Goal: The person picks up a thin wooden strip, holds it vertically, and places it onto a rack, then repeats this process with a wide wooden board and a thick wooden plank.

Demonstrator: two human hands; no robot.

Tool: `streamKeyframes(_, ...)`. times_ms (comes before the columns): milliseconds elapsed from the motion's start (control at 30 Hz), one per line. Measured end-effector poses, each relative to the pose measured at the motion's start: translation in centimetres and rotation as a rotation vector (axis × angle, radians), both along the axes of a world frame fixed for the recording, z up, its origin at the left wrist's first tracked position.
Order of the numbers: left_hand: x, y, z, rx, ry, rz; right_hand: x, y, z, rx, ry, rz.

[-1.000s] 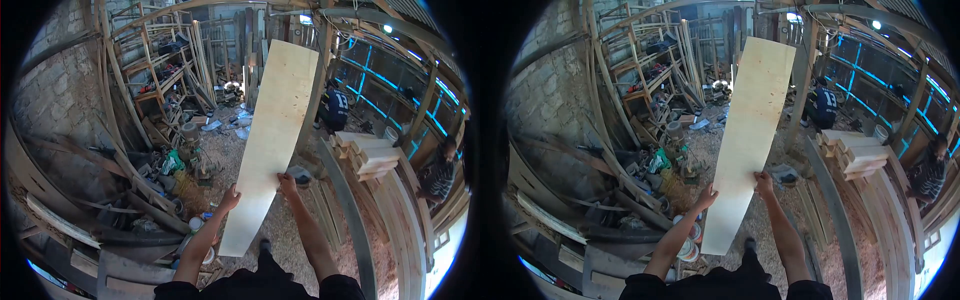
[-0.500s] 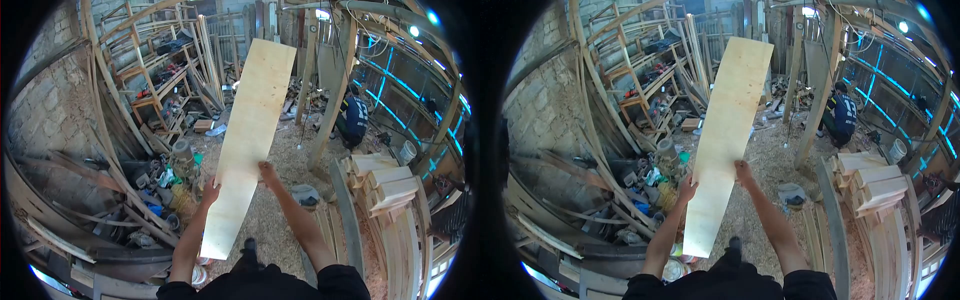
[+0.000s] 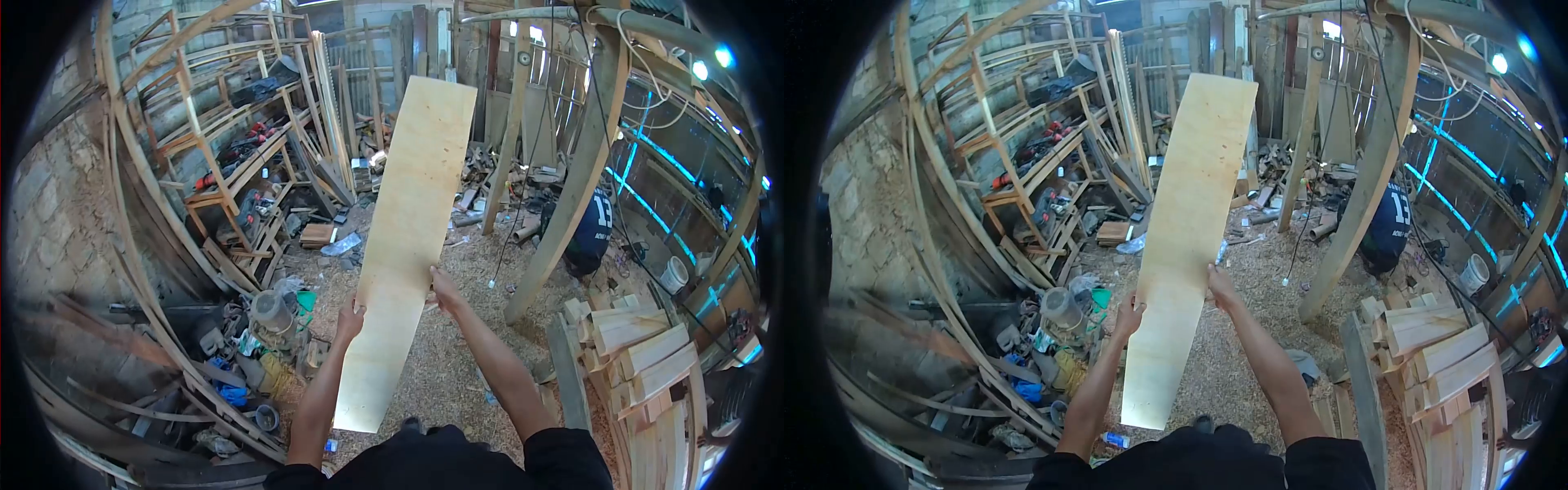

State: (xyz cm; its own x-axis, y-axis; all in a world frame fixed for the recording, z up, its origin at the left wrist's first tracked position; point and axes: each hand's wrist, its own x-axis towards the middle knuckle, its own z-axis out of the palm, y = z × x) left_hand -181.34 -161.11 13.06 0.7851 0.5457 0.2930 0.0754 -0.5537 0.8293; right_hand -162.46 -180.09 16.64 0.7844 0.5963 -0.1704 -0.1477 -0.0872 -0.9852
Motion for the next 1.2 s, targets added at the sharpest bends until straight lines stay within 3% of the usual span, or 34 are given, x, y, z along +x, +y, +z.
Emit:
streamKeyframes(67,2.7,1.1,0.0,0.008,0.026,0.009,2.6,1.0,-0.2,-0.02,-0.031,0.024)
streamKeyframes(133,5.9,2.8,0.3,-0.145,-0.005,-0.094,2.5,1.5,4.9,0.021,0.118,-0.026)
streamKeyframes(267,12.6,6.1,-1.3,0.019,-0.022,0.004,9.6,5.1,2.7,0.045,0.119,-0.022)
streamKeyframes(367,18.1,9.1,-1.8,-0.074,0.071,-0.023,19.2,9.6,-4.1,0.052,-0.023,0.021)
streamKeyframes(500,27.4,13.0,-2.1,-0.105,0.005,-0.031,26.3,12.3,-2.6,0.104,-0.243,0.029)
streamKeyframes(567,30.6,14.5,-2.8,-0.132,0.004,-0.055,31.2,14.4,-1.7,0.219,0.163,0.072)
streamKeyframes(600,32.4,15.2,-2.5,-0.099,0.024,-0.024,32.9,15.4,-1.1,0.228,0.16,0.078)
streamKeyframes(700,40.8,18.4,0.1,-0.014,0.019,0.025,40.6,18.7,-0.5,0.156,-0.093,-0.017)
streamKeyframes(833,45.8,18.9,2.0,0.067,-0.023,0.041,47.3,20.8,0.0,0.192,-0.011,0.062)
streamKeyframes(933,50.3,21.8,0.6,-0.021,0.043,0.02,52.5,23.8,-2.2,0.172,-0.191,0.038)
streamKeyframes(967,51.9,22.6,0.4,-0.021,0.041,0.015,53.6,24.4,-2.1,0.159,-0.087,0.016)
streamKeyframes(1067,57.0,25.4,0.4,-0.151,0.052,0.0,57.9,26.8,-2.3,0.116,-0.117,-0.033)
streamKeyframes(1100,58.9,26.5,0.5,-0.117,0.081,-0.02,60.1,28.4,-3.8,0.169,-0.301,-0.109)
streamKeyframes(1133,60.6,27.4,0.3,-0.094,0.116,-0.038,60.9,28.6,-2.8,0.152,-0.293,-0.121)
streamKeyframes(1200,64.6,29.4,0.0,-0.095,0.108,-0.04,62.3,29.3,2.5,-0.117,-0.146,-0.116)
